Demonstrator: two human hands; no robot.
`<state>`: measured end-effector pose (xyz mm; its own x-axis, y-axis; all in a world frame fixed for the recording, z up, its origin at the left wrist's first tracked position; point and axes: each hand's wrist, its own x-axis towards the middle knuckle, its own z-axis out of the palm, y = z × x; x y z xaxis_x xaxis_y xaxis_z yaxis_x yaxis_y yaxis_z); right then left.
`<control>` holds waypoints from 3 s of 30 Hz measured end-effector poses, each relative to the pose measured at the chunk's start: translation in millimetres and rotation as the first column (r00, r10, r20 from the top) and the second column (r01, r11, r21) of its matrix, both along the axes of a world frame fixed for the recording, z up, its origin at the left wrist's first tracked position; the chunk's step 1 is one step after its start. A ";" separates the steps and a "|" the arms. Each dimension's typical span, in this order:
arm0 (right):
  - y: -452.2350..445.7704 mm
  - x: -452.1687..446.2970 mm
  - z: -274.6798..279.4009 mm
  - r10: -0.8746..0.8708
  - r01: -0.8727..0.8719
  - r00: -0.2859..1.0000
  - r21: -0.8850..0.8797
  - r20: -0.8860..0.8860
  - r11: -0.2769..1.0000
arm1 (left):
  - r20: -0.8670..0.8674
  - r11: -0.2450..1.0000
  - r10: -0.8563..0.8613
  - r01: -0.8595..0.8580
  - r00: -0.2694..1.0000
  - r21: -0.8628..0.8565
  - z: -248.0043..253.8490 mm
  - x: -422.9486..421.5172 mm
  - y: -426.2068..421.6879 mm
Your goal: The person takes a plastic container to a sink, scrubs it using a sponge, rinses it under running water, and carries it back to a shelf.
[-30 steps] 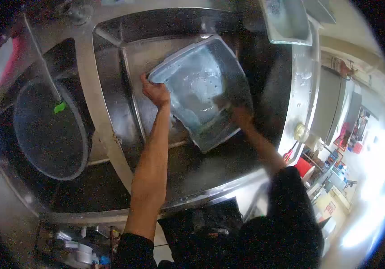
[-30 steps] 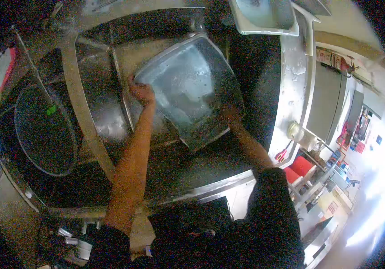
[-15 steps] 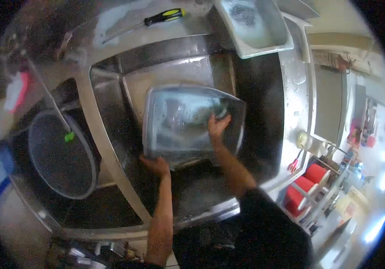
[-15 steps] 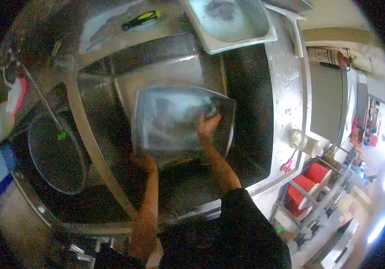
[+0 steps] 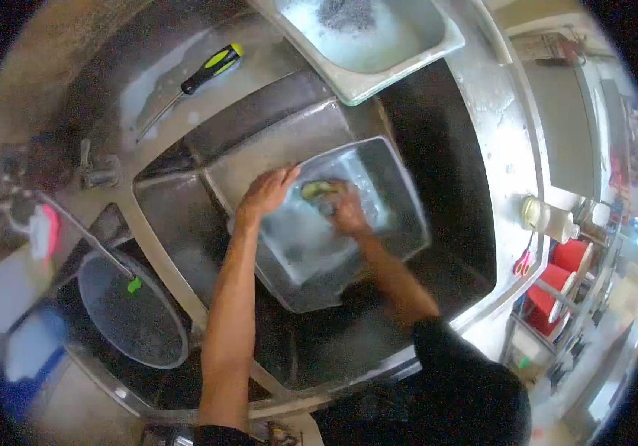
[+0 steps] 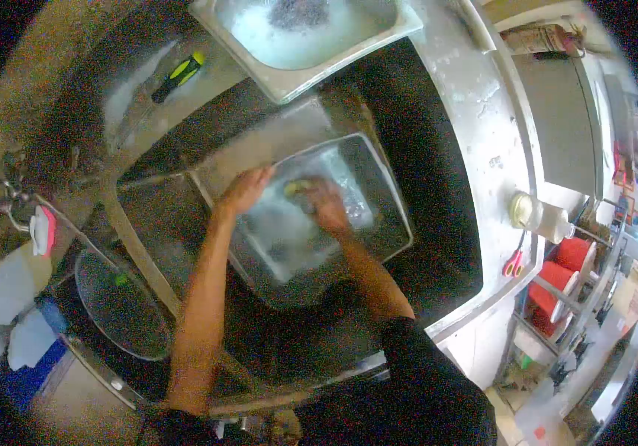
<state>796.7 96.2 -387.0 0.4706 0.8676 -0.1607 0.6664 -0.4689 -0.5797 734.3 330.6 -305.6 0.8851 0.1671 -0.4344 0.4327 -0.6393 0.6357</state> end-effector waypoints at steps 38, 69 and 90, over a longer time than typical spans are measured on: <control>139.5 -74.8 43.8 -0.539 0.988 0.051 -0.037 -0.841 0.151 | -0.066 0.733 0.588 -0.566 0.806 -0.378 -50.2 -62.7 -10.2; -32.8 -144.1 71.7 -0.045 -0.077 0.903 -0.265 -0.427 0.961 | 0.418 0.684 0.643 -0.726 0.641 0.061 -57.9 -64.9 -89.1; -141.8 -87.6 58.2 0.150 -0.204 0.979 -0.744 -0.140 0.637 | 0.110 0.601 0.787 -0.795 0.607 0.088 -56.9 -76.7 -109.1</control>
<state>709.2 -45.7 -328.8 0.2876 0.5012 -0.8161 0.7608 -0.6372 -0.1232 657.5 221.6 -362.5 0.4034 0.8580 -0.3179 0.7725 -0.1331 0.6209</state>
